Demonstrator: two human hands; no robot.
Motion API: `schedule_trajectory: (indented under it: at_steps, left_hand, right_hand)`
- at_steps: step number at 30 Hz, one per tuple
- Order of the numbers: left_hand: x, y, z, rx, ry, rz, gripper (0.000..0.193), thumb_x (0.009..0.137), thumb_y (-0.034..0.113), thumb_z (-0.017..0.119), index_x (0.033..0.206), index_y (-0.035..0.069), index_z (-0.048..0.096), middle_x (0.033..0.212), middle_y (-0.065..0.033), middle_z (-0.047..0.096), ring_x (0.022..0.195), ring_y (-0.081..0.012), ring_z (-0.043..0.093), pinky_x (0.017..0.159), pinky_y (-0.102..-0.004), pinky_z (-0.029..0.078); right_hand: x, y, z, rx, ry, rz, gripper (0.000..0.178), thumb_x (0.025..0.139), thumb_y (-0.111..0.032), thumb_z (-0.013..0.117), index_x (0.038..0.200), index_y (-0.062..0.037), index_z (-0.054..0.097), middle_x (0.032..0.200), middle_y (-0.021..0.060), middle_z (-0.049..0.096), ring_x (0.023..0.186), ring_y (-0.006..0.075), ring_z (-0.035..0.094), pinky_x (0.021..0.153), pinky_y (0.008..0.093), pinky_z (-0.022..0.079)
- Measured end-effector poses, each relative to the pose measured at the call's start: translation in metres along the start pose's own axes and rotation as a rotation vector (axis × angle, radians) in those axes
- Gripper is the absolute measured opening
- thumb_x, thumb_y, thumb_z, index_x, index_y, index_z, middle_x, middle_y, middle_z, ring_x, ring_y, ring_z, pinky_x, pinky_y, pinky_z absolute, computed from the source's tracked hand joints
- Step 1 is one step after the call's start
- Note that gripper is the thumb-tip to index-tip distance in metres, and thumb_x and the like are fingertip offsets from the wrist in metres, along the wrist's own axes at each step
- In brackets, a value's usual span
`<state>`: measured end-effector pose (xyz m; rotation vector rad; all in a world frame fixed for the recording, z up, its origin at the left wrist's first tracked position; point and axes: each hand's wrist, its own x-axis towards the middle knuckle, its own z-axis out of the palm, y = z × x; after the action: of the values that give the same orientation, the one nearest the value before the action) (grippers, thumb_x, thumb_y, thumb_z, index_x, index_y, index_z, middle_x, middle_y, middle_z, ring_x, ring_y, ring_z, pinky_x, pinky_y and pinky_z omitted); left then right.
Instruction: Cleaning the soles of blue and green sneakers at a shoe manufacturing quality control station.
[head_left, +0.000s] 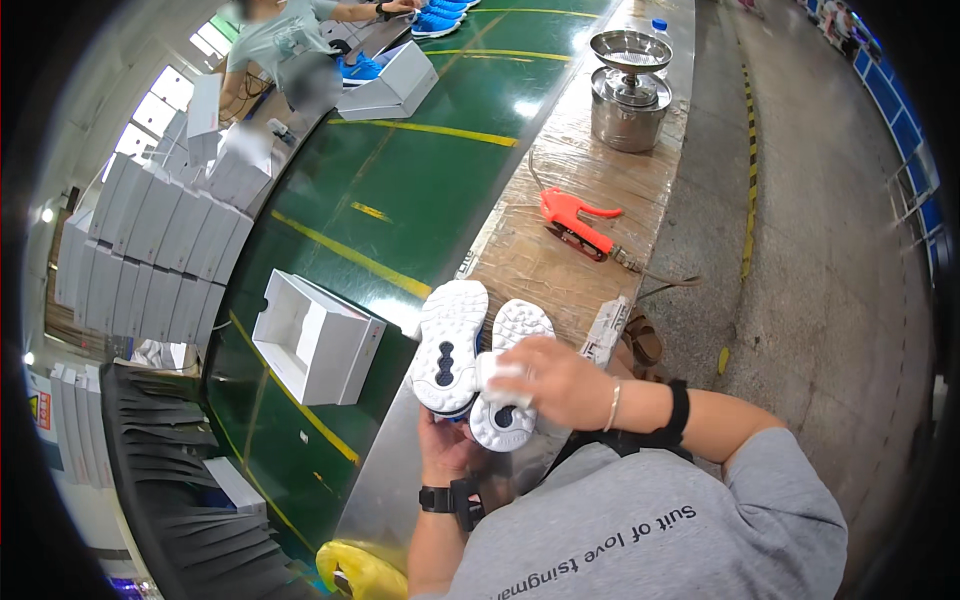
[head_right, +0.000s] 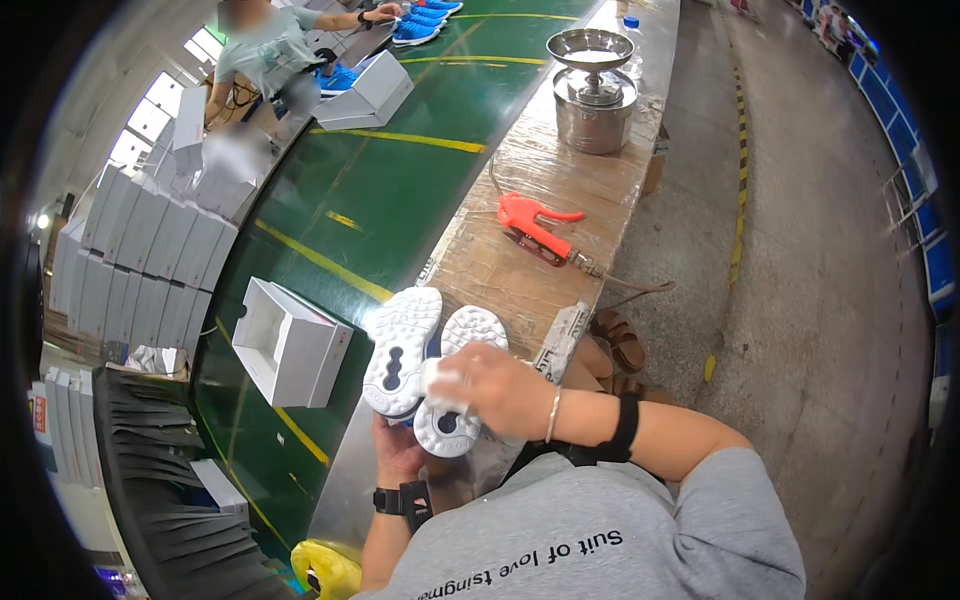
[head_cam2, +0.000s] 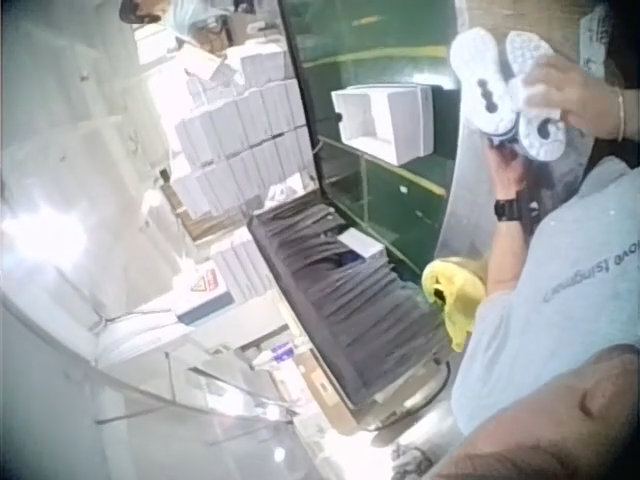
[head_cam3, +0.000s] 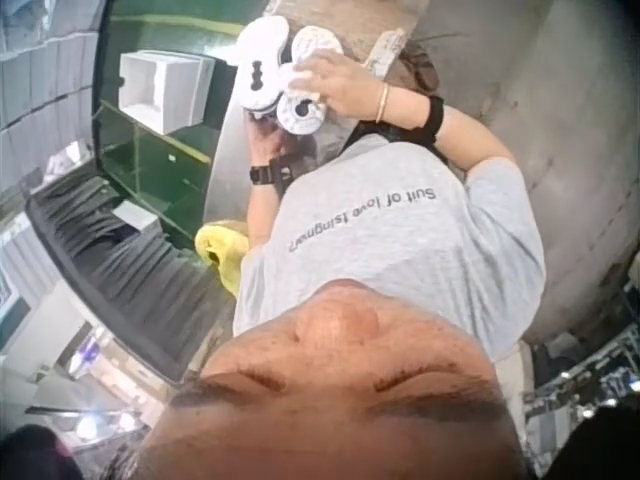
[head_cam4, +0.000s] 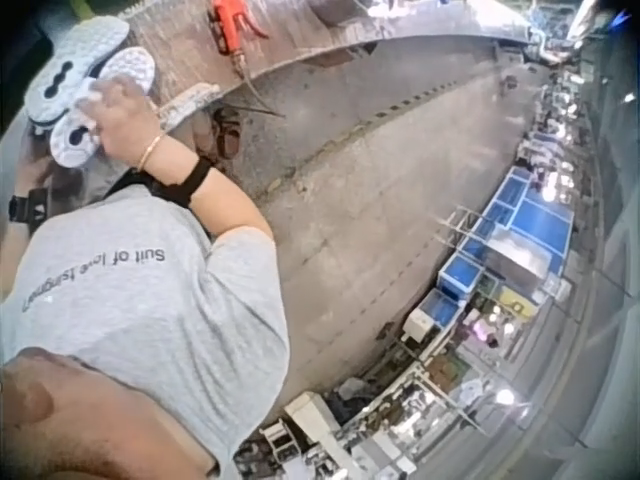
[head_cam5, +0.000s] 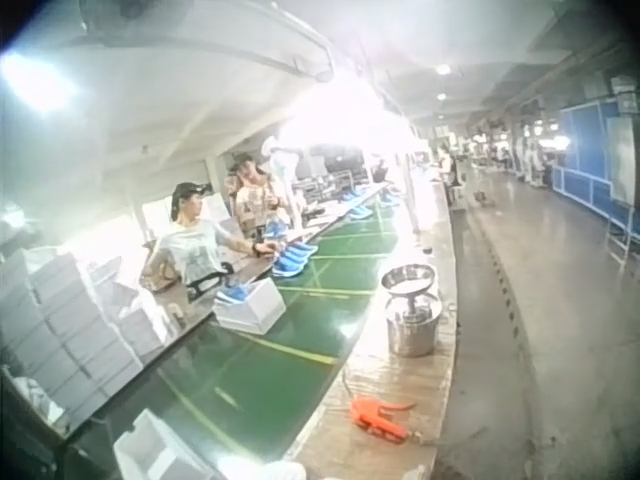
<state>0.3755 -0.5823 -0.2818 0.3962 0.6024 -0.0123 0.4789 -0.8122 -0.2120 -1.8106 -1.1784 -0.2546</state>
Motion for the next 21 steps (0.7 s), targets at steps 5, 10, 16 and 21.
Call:
schedule_trajectory:
  at_steps: [5, 10, 16, 21]
  left_hand:
    - [-0.002, 0.0, 0.015, 0.048, 0.059, -0.029, 0.051, 0.09, 0.041, 0.045, 0.123, 0.002, 0.05, 0.126, -0.0152, 0.052, 0.117, -0.0325, 0.049, 0.099, -0.0488, 0.039]
    - [-0.003, 0.0, 0.008, 0.059, 0.036, 0.017, 0.051, 0.089, 0.038, 0.045, 0.124, 0.002, 0.05, 0.128, -0.0152, 0.05, 0.118, -0.0323, 0.048, 0.1, -0.0477, 0.038]
    - [-0.002, -0.004, 0.016, 0.095, 0.043, 0.02, 0.046, 0.089, 0.035, 0.044, 0.121, 0.001, 0.051, 0.123, -0.015, 0.055, 0.114, -0.0302, 0.052, 0.096, -0.0467, 0.043]
    - [-0.005, -0.008, 0.027, 0.035, -0.003, 0.033, 0.05, 0.088, 0.036, 0.045, 0.123, 0.0, 0.05, 0.125, -0.0163, 0.052, 0.116, -0.0313, 0.049, 0.098, -0.0478, 0.04]
  right_hand:
    - [0.013, 0.077, 0.017, -0.242, 0.057, 0.36, 0.031, 0.076, -0.002, 0.049, 0.103, -0.0122, 0.062, 0.11, 0.0108, 0.056, 0.103, 0.0306, 0.049, 0.089, 0.0408, 0.039]
    - [0.026, 0.027, 0.025, -0.085, -0.057, 0.1, 0.034, 0.072, -0.002, 0.051, 0.101, -0.0142, 0.062, 0.105, 0.011, 0.056, 0.101, 0.0298, 0.049, 0.091, 0.0401, 0.038]
    - [0.014, 0.093, 0.016, -0.111, 0.012, 0.231, 0.032, 0.072, -0.002, 0.052, 0.101, -0.0119, 0.062, 0.108, 0.0132, 0.055, 0.104, 0.0308, 0.049, 0.092, 0.0406, 0.037]
    - [-0.036, 0.045, 0.016, 0.005, 0.164, 0.339, 0.043, 0.072, 0.0, 0.052, 0.112, -0.0142, 0.06, 0.116, 0.0158, 0.051, 0.11, 0.0346, 0.045, 0.098, 0.0437, 0.034]
